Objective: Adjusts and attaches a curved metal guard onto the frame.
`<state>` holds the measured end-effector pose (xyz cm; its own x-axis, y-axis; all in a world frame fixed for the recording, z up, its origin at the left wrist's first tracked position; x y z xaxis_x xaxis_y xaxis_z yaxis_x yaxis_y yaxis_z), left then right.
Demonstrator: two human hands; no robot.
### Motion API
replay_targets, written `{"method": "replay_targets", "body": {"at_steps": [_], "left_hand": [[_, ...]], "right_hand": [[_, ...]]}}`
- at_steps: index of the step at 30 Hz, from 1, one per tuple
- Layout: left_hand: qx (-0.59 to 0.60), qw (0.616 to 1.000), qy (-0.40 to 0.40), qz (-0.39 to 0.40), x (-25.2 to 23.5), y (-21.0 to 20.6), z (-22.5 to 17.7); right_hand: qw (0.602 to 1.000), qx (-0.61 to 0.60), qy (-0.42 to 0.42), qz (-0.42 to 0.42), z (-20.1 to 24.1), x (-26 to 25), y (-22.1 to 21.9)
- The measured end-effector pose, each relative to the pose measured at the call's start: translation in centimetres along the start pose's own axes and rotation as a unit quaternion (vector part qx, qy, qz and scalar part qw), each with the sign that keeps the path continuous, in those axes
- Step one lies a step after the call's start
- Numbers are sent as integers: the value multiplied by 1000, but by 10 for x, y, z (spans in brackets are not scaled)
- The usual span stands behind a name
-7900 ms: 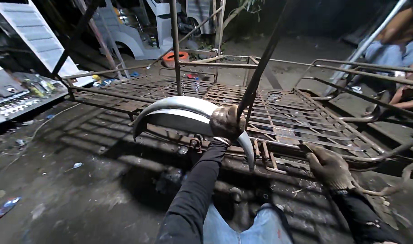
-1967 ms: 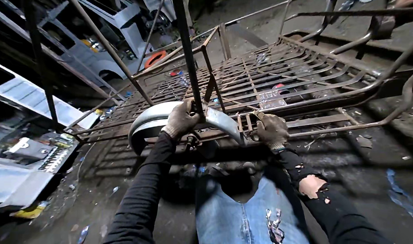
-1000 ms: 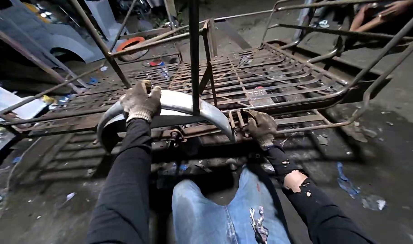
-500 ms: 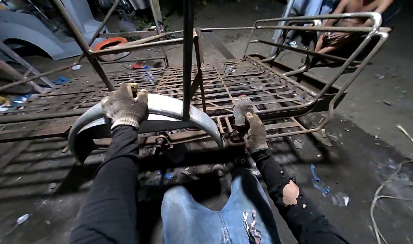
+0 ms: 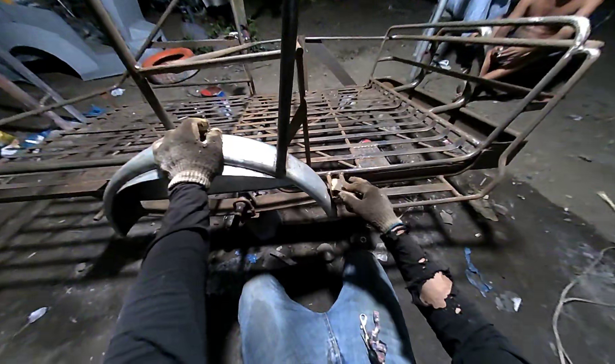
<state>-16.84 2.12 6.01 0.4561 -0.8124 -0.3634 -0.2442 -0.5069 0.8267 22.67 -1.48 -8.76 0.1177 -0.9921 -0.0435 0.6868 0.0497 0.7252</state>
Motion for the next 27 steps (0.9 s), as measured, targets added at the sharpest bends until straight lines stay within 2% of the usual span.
{"method": "replay_targets", "body": {"at_steps": [4,9,12,16,21,24,27], "left_hand": [[-4,1000,0,1,0,-1,1],[0,1000,-1,10,1,1,0],[-1,1000,-6,9,1,-1,2],[-3,1000,-4,9,-2,-4,2],[-2,1000,-2,13,-3,-4,3],[-3,1000,2,14,-4,-5,4],[-2,1000,2,11,-1,-1,1]], "right_hand": [[993,73,-13,93,12,-17,7],[988,56,-1,147,6,-27,9],[992,7,4,124,-9,-23,14],[997,-60,-20,54,-28,-13,27],[963,-269,-15,-30,-28,-3,37],[970,-240,21,-21,-18,-3,43],[941,-339,-1,6,-17,-6,33]]}}
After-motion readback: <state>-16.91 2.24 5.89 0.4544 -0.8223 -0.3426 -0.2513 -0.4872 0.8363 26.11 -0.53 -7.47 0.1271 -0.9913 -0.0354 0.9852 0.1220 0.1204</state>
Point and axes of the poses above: each hand's wrist, its own x-axis away from the middle knuckle, its own y-axis out of the back of the hand, z = x × y, the point moved 7 cm from there along -x, towards the middle knuckle, and after that the axes turned 6 degrees about y, right-handed, at the moved point
